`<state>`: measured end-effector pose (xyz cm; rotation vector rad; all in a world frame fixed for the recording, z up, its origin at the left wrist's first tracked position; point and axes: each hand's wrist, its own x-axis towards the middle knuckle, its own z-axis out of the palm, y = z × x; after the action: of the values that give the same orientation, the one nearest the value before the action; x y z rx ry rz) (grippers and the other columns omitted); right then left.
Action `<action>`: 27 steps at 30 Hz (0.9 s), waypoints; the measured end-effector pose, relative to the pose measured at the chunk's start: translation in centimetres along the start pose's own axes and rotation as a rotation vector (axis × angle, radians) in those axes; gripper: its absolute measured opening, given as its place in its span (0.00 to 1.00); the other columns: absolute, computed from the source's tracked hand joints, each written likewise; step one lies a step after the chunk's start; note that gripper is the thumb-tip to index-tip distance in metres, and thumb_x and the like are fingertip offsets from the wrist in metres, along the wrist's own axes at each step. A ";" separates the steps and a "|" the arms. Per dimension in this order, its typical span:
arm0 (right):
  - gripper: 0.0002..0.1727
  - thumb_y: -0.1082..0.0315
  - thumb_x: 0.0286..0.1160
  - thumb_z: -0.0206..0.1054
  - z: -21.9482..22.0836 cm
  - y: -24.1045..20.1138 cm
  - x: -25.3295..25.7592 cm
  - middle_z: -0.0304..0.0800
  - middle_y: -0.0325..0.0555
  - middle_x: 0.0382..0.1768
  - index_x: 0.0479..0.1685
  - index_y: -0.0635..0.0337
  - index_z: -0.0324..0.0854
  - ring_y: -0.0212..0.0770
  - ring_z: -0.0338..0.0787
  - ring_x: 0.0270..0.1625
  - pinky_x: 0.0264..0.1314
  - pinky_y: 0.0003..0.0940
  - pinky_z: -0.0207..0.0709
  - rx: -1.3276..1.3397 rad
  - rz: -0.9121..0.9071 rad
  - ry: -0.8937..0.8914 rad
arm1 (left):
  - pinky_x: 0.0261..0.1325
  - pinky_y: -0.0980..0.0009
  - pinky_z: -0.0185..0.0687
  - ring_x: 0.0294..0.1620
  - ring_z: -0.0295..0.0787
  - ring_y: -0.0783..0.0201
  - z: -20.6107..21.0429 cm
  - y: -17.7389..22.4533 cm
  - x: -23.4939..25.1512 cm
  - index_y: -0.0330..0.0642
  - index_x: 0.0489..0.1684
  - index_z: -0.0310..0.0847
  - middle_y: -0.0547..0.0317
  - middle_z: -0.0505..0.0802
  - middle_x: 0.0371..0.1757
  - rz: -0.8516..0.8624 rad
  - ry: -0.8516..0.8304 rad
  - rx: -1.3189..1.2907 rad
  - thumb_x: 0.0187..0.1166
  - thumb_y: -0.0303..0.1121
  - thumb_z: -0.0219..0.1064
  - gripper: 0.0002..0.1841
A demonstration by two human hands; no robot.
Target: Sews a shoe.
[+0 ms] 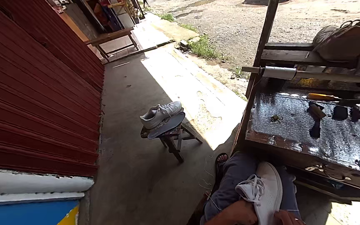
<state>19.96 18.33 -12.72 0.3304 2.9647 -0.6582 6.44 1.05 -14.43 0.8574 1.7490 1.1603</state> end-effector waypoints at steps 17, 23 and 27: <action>0.32 0.37 0.72 0.71 -1.8 6.0 -2.7 0.82 0.52 0.17 0.26 0.63 0.82 0.57 0.87 0.22 0.22 0.59 0.77 -0.036 0.128 0.031 | 0.54 0.62 0.86 0.44 0.90 0.66 3.0 -1.2 -1.1 0.33 0.43 0.89 0.51 0.93 0.39 0.036 0.260 0.061 0.75 0.27 0.71 0.07; 0.32 0.41 0.73 0.73 -1.6 10.2 -8.0 0.82 0.56 0.18 0.28 0.68 0.81 0.60 0.87 0.24 0.29 0.64 0.77 0.002 0.407 0.037 | 0.54 0.58 0.87 0.46 0.92 0.66 3.2 -0.6 -1.2 0.40 0.39 0.91 0.56 0.94 0.38 0.005 0.240 0.127 0.74 0.30 0.70 0.05; 0.41 0.25 0.70 0.63 1.8 8.7 -9.1 0.77 0.43 0.16 0.20 0.61 0.78 0.40 0.78 0.20 0.25 0.43 0.73 0.314 0.171 0.080 | 0.27 0.43 0.81 0.28 0.92 0.42 3.5 -0.5 -2.0 0.37 0.17 0.82 0.45 0.89 0.21 0.124 0.375 0.675 0.69 0.34 0.68 0.13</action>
<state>30.90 23.50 -16.69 0.6384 2.8564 -1.1115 10.43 0.40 -15.06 1.2061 2.4953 0.8373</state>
